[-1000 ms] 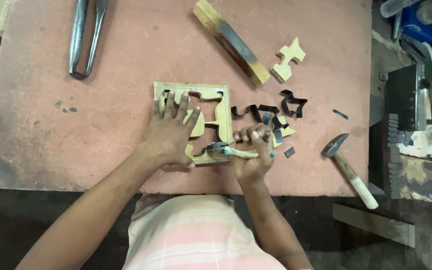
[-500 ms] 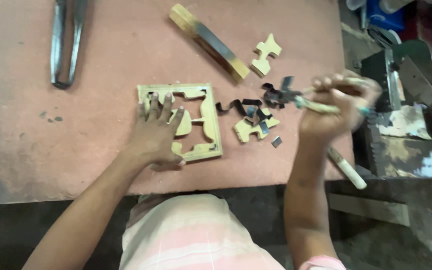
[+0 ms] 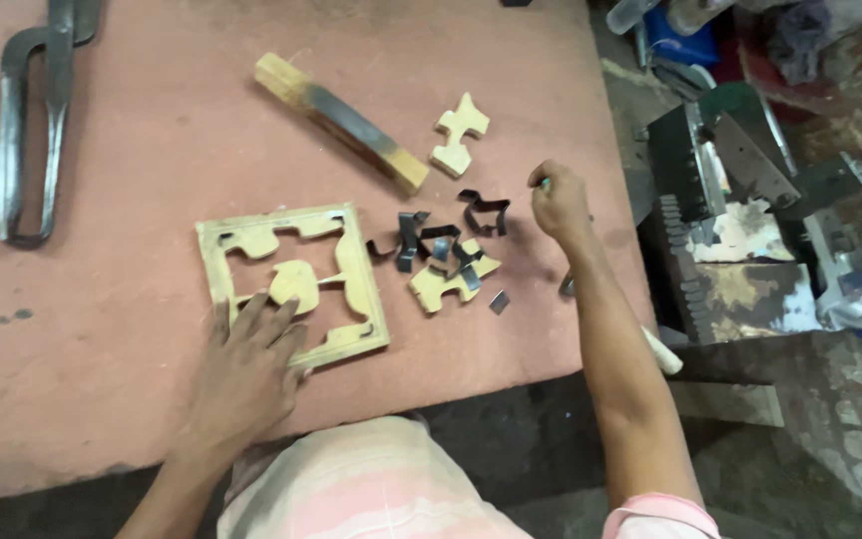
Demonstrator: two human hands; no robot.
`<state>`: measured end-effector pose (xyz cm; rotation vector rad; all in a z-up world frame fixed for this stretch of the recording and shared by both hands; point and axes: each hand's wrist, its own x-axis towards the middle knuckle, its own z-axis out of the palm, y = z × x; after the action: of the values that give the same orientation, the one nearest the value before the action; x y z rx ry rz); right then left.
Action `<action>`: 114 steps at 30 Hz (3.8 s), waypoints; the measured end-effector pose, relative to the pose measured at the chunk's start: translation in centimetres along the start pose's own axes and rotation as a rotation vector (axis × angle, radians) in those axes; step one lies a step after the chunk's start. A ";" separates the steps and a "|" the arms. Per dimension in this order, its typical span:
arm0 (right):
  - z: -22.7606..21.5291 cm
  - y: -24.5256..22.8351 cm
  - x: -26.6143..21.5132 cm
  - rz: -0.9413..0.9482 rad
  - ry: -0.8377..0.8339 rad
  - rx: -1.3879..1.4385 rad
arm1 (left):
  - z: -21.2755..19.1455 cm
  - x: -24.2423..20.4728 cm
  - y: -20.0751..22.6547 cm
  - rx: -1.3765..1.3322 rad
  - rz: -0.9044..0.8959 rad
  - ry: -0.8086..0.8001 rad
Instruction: The person uses a hammer to tap a wooden frame containing a puzzle piece, then removes the piece and scrapes away excess material. They repeat this process with another puzzle piece, then collect and discard the scrap pieces.
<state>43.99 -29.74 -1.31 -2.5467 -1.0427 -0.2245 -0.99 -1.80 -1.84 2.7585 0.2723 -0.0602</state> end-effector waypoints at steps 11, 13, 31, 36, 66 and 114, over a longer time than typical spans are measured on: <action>1.0 -11.2 -2.5 0.056 -0.355 -0.066 | 0.5 16.8 7.6 -0.273 -0.169 0.208; 1.5 -12.8 -2.7 0.112 -0.381 -0.029 | 1.6 18.5 8.3 -0.205 -0.165 0.168; -0.3 -14.9 -0.9 0.068 -0.401 0.116 | 3.6 19.7 7.5 -1.845 -0.370 0.257; 0.2 -16.1 -2.6 0.198 -0.367 0.004 | 3.9 18.3 6.2 -2.377 -0.428 0.119; -4.2 -18.0 -4.8 -0.146 -0.273 0.367 | 3.2 14.6 7.5 -2.539 -0.410 0.084; 0.3 -13.8 -8.3 0.300 0.002 0.048 | 1.9 11.2 10.3 -2.219 -0.414 -0.068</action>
<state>28.43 -25.94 -0.09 -2.6151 -0.6438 -0.1178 11.98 -9.92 -0.82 0.4854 0.4425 0.0403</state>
